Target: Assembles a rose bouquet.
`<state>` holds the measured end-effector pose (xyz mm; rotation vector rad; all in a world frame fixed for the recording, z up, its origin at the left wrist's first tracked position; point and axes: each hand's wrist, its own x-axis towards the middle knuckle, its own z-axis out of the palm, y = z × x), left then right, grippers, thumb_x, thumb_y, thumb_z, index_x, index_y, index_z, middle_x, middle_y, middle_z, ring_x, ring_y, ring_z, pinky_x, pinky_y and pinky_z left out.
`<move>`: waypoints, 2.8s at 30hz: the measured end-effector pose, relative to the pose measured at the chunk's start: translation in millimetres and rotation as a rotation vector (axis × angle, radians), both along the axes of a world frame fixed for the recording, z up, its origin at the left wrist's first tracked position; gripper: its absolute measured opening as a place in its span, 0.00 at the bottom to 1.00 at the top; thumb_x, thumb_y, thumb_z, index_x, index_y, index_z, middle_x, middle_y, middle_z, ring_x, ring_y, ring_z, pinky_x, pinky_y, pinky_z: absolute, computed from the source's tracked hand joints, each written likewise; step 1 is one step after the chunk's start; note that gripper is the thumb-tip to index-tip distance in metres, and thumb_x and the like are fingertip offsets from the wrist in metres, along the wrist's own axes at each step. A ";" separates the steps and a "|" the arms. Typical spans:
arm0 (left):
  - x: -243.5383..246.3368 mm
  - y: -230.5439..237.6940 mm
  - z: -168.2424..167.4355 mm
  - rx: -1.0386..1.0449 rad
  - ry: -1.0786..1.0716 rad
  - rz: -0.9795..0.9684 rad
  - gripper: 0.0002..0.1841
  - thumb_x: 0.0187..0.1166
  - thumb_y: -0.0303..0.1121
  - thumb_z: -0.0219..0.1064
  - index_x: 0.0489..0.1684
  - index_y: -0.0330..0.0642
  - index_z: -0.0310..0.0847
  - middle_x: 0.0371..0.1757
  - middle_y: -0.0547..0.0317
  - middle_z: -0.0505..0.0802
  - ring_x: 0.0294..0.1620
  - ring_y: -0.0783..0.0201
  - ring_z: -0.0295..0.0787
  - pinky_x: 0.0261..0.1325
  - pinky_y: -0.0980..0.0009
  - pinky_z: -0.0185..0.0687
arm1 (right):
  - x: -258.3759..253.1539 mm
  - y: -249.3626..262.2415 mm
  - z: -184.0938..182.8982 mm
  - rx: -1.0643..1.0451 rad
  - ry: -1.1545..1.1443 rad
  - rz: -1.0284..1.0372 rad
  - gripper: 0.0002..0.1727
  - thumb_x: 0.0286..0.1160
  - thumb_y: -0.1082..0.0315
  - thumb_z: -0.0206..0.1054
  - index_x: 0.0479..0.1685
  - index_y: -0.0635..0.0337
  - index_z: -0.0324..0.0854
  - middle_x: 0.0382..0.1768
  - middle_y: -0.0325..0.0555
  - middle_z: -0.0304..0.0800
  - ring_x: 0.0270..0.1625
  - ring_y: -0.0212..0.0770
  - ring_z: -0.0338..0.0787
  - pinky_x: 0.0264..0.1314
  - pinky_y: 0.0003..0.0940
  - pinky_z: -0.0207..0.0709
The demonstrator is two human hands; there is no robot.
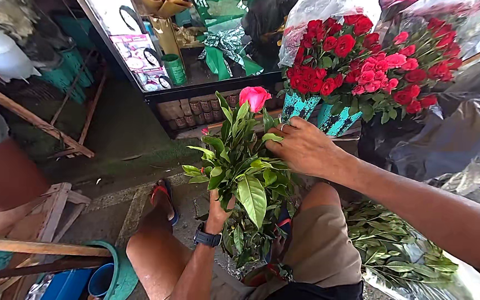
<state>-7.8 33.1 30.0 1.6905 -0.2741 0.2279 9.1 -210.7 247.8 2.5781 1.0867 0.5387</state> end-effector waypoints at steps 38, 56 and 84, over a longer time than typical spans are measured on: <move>5.5 1.5 -21.3 -0.017 0.267 -0.107 0.21 0.77 0.39 0.74 0.62 0.37 0.84 0.47 0.62 0.92 0.43 0.76 0.86 0.56 0.74 0.85 | 11.0 -15.1 30.7 0.238 0.123 0.076 0.14 0.85 0.66 0.58 0.45 0.52 0.92 0.43 0.46 0.88 0.39 0.49 0.90 0.33 0.49 0.81; 41.1 15.7 -10.6 -0.118 0.533 0.036 0.06 0.77 0.39 0.76 0.41 0.53 0.86 0.16 0.70 0.77 0.11 0.73 0.64 0.16 0.76 0.66 | 102.0 -123.4 -92.6 1.333 0.262 -0.672 0.16 0.81 0.61 0.64 0.55 0.65 0.85 0.43 0.51 0.90 0.39 0.42 0.89 0.44 0.43 0.85; 65.1 27.4 -5.4 -0.321 0.467 0.158 0.12 0.85 0.40 0.68 0.57 0.47 0.89 0.15 0.69 0.75 0.11 0.73 0.64 0.16 0.77 0.68 | 49.8 34.4 -282.7 1.405 0.541 -0.578 0.15 0.90 0.60 0.58 0.64 0.59 0.80 0.47 0.48 0.90 0.44 0.39 0.90 0.50 0.41 0.86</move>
